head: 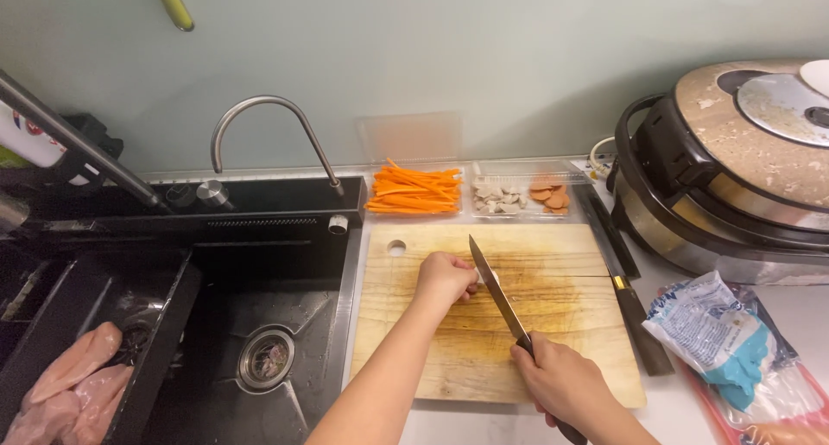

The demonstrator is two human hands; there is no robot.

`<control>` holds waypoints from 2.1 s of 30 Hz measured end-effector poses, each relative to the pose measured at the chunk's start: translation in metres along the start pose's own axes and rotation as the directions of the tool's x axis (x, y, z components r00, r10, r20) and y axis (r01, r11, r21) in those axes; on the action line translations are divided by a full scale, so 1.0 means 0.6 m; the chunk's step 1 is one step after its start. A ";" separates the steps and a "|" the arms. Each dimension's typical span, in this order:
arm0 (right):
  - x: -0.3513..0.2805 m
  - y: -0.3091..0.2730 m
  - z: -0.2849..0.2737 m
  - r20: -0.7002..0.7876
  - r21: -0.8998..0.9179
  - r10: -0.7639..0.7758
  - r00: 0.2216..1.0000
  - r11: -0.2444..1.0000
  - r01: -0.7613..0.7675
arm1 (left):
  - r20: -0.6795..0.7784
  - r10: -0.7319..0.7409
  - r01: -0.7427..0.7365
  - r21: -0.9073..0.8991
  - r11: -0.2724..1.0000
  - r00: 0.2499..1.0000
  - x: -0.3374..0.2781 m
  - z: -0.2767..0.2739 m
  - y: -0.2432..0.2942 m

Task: Chopping carrots and mushrooms on a cutting board in a kitchen.

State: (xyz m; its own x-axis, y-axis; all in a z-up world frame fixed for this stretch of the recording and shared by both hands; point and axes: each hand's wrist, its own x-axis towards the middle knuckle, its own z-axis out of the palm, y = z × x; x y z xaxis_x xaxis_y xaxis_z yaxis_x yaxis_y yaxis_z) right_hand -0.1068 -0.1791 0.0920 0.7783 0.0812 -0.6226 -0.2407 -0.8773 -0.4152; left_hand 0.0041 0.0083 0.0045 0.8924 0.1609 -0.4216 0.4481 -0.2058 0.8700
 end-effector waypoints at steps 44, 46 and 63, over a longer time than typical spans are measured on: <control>0.064 0.101 -0.023 -0.309 -0.515 -0.306 0.900 0.850 0.111 | 0.659 0.520 -0.809 0.576 0.114 0.542 -0.036 0.011 0.079; 0.063 0.101 -0.024 -0.316 -0.529 -0.315 0.895 0.841 0.109 | 0.664 0.510 -0.814 0.565 0.137 0.547 -0.036 0.008 0.083; 0.013 0.068 -0.060 -0.108 0.049 0.070 0.992 0.997 -0.065 | -0.062 0.212 -0.165 0.431 0.887 0.975 0.012 0.051 0.030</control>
State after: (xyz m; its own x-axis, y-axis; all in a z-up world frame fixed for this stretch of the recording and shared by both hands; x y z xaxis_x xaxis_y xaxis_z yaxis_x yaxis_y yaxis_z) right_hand -0.0899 -0.2313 0.0942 0.8176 -0.0320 -0.5749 -0.3190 -0.8564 -0.4059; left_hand 0.0200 -0.0237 0.0091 0.9620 0.1731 -0.2112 0.2730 -0.6248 0.7315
